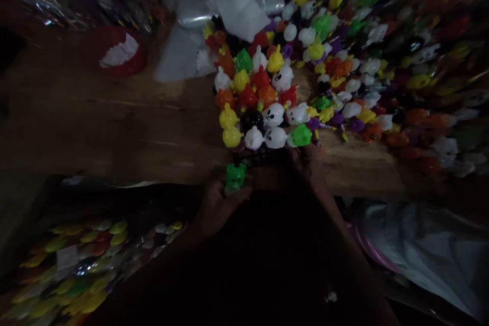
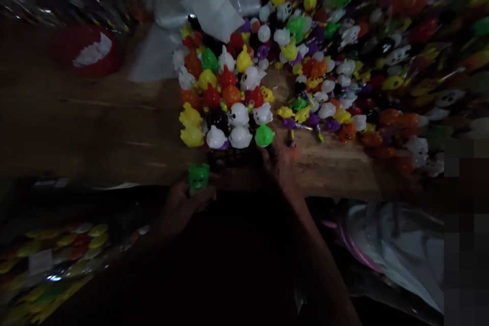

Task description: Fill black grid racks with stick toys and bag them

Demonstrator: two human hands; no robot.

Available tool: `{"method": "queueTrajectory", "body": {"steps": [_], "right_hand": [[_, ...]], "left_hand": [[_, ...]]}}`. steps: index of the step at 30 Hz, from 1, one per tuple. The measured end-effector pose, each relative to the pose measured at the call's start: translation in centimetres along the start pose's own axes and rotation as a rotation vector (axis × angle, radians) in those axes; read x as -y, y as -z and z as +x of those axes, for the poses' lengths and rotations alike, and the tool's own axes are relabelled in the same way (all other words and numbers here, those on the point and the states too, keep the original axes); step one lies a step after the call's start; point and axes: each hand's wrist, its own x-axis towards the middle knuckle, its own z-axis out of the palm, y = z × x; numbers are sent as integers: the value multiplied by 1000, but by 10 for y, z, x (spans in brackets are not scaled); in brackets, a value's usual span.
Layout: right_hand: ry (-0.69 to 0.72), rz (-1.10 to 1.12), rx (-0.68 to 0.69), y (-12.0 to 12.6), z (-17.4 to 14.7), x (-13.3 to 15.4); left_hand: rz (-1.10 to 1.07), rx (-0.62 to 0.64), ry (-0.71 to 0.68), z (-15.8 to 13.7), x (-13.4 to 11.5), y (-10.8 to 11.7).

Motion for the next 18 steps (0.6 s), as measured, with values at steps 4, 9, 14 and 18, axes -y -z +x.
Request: {"method": "queueTrajectory", "body": {"steps": [4,9,14,18], "right_hand": [[79,-90,45,0,5,-2],[121,-107,85,4,10,3],[45,-78,68,0,5,5],[11,-20,85,-3,2,0]], "left_hand": [[44,87,-109,-8,-26,-5],[129,135,-324,-2,-44,-24],[108,299,-360,12,-43,-42],[-43,387,-34,15,-34,-36]]}}
